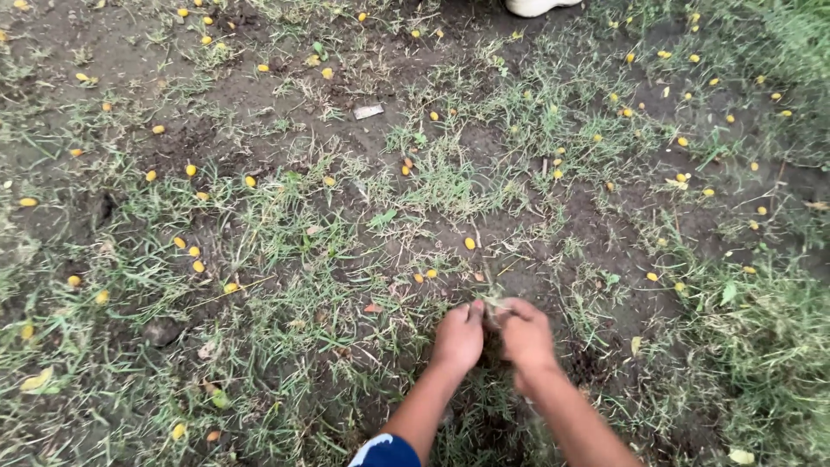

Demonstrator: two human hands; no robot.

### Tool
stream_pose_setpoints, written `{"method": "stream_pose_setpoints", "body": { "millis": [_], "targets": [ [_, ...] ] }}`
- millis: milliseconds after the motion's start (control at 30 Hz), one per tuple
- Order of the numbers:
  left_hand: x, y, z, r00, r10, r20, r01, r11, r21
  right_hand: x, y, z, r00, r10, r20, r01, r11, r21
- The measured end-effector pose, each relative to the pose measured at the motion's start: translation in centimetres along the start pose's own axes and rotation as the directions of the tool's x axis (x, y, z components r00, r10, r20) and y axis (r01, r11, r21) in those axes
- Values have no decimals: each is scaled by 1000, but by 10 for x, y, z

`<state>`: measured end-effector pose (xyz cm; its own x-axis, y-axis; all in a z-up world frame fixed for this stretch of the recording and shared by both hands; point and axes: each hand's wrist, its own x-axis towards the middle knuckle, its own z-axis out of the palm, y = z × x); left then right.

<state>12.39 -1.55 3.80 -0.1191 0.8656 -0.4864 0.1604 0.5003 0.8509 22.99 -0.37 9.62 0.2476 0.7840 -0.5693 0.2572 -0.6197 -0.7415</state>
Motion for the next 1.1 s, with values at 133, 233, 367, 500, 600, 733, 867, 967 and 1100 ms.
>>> {"method": "stream_pose_setpoints", "body": {
  "millis": [133, 233, 367, 500, 600, 733, 867, 967, 1100],
  "targets": [
    [19, 20, 16, 992, -119, 35, 120, 854, -507, 21, 19, 5, 977, -191, -94, 186, 981, -56],
    [34, 26, 20, 975, -198, 98, 212, 707, -675, -9, -1, 5, 922, -373, -107, 337, 905, -259],
    [37, 33, 0, 955, -288, 71, 172, 343, -924, -73, 0, 22, 989, -144, 34, 142, 868, -476],
    [8, 53, -26, 897, -423, -127, 134, 535, -834, -60, 109, 42, 905, -419, -75, 359, 846, -393],
    [32, 1, -6, 958, -141, -251, -88, 686, -722, -55, 126, 42, 862, -501, -73, 422, 791, -443],
    [14, 0, -29, 980, 11, -197, -136, 762, -633, -59, 61, 11, 927, -357, 117, 357, 740, -570],
    [-24, 21, -44, 998, -28, -63, 0, 911, -412, -49, 11, -14, 982, -160, 100, 188, 877, -443],
    [-52, 29, -40, 994, -51, 100, 75, 965, -251, -22, 0, -30, 980, -151, 129, 186, 926, -327],
    [-91, 71, -43, 963, -96, 251, 83, 994, 65, 8, 2, -39, 958, -214, 189, 254, 941, -224]
  ]
}}
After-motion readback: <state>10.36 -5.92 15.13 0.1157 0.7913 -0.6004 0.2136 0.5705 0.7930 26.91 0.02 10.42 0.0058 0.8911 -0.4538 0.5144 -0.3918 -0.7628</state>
